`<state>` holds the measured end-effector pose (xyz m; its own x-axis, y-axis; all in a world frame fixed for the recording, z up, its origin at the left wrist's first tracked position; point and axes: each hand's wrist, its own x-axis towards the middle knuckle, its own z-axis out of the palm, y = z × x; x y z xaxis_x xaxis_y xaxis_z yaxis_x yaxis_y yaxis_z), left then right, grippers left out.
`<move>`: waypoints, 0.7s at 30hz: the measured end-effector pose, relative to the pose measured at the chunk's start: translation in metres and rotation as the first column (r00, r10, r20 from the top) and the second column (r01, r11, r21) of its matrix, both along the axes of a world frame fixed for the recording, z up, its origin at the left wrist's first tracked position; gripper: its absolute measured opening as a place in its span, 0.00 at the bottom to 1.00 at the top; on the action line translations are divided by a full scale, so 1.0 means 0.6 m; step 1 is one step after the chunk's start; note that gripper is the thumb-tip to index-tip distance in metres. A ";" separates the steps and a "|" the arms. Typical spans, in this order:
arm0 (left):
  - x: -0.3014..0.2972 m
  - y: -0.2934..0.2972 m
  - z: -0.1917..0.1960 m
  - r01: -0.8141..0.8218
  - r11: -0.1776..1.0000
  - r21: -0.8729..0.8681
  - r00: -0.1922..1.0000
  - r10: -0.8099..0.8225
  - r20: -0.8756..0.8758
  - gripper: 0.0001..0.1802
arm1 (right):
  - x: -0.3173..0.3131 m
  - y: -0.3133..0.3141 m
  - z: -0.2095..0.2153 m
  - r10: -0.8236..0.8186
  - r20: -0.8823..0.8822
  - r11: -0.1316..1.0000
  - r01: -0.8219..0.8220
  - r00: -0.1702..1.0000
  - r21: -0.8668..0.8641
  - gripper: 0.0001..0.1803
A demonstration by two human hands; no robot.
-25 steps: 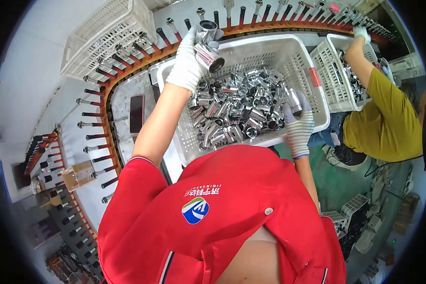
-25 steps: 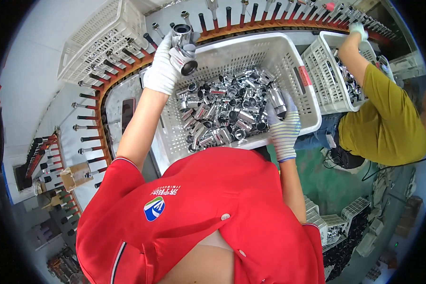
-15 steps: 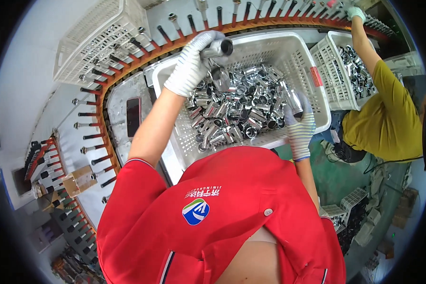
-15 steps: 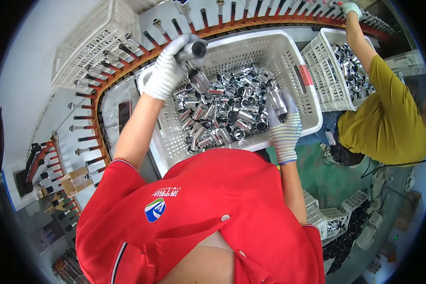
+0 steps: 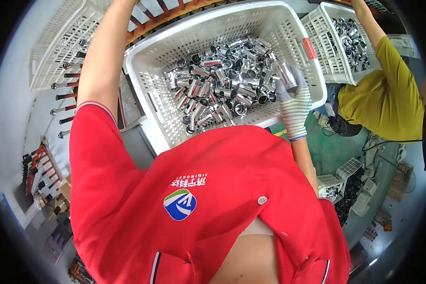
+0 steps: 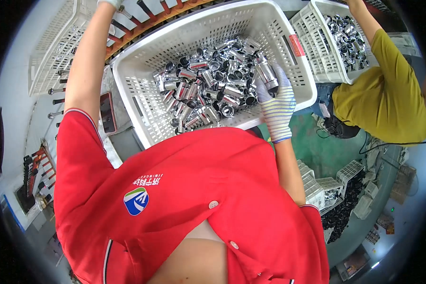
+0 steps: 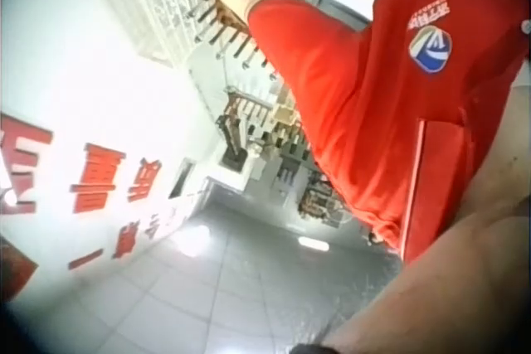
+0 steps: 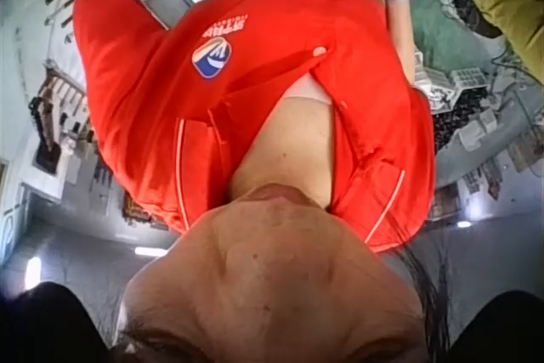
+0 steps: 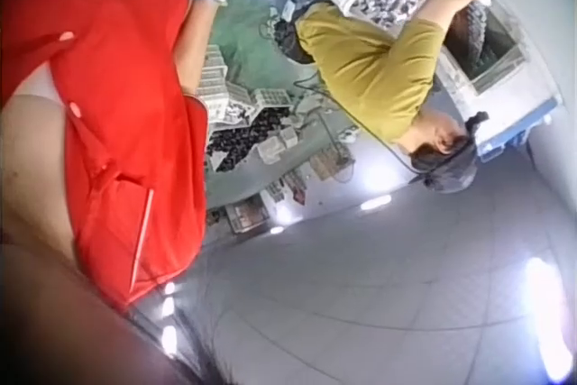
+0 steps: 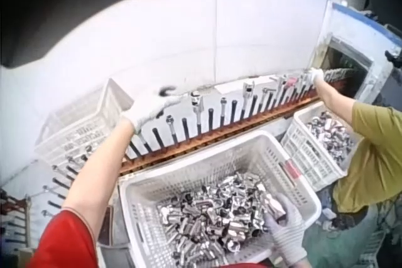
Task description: The person sorts small cylindrical parts by hand, taking them from a plastic bin and placing them onto a racking system.
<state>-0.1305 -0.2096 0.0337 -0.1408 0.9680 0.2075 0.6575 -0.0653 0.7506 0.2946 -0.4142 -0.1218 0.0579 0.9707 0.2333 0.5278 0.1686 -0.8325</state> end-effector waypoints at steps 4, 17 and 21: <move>0.024 0.048 -0.032 0.201 0.969 -0.142 0.969 -0.217 -0.115 0.30 | -0.016 0.005 0.001 0.002 -0.010 1.000 -0.002 1.000 -0.002 0.34; 0.112 -0.351 -0.220 0.598 0.733 -0.323 0.763 -0.645 -0.051 0.37 | -0.062 0.087 0.148 -0.120 -0.397 0.992 0.099 0.910 -0.074 0.38; 0.205 -0.389 -0.230 0.637 0.675 -0.373 0.708 -0.704 -0.065 0.28 | -0.216 0.148 0.328 0.319 -0.562 0.922 -0.113 0.763 0.370 0.34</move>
